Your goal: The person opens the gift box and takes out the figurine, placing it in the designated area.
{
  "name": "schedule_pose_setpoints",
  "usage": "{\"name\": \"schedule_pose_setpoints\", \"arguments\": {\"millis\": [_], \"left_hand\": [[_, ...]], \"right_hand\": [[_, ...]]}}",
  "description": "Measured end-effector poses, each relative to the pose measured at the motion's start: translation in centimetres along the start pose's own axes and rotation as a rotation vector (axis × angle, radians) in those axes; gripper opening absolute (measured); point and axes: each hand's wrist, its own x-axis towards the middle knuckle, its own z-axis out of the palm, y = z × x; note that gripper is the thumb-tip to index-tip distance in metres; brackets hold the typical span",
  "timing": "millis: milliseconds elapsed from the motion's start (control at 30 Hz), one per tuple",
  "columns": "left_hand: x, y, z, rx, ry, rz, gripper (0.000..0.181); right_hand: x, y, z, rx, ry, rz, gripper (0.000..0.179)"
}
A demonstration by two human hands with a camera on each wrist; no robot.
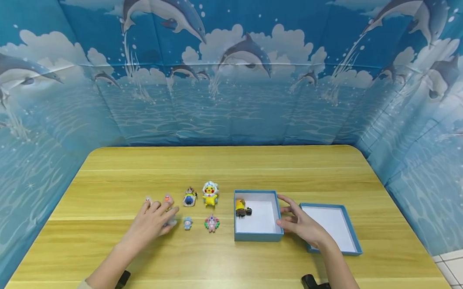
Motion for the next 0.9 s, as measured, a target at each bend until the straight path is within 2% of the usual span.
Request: {"name": "schedule_pose_setpoints", "arguments": {"millis": [233,433,667,900], "left_hand": [[-0.8,-0.4,0.3,-0.02,-0.038,-0.015,0.041],[-1.1,-0.5,0.1,0.021,-0.096,-0.017,0.042],[-1.2,-0.4,0.0,0.076,-0.134,-0.002,0.042],[-1.3,-0.3,-0.1,0.017,-0.172,-0.025,0.04]], "right_hand": [[0.0,0.0,0.0,0.003,-0.002,-0.006,0.073],[0.0,0.0,0.0,0.01,-0.004,-0.006,0.073],[0.0,0.0,0.0,0.011,-0.004,-0.004,0.073],[0.0,0.0,0.0,0.006,-0.001,-0.005,0.073]]}}
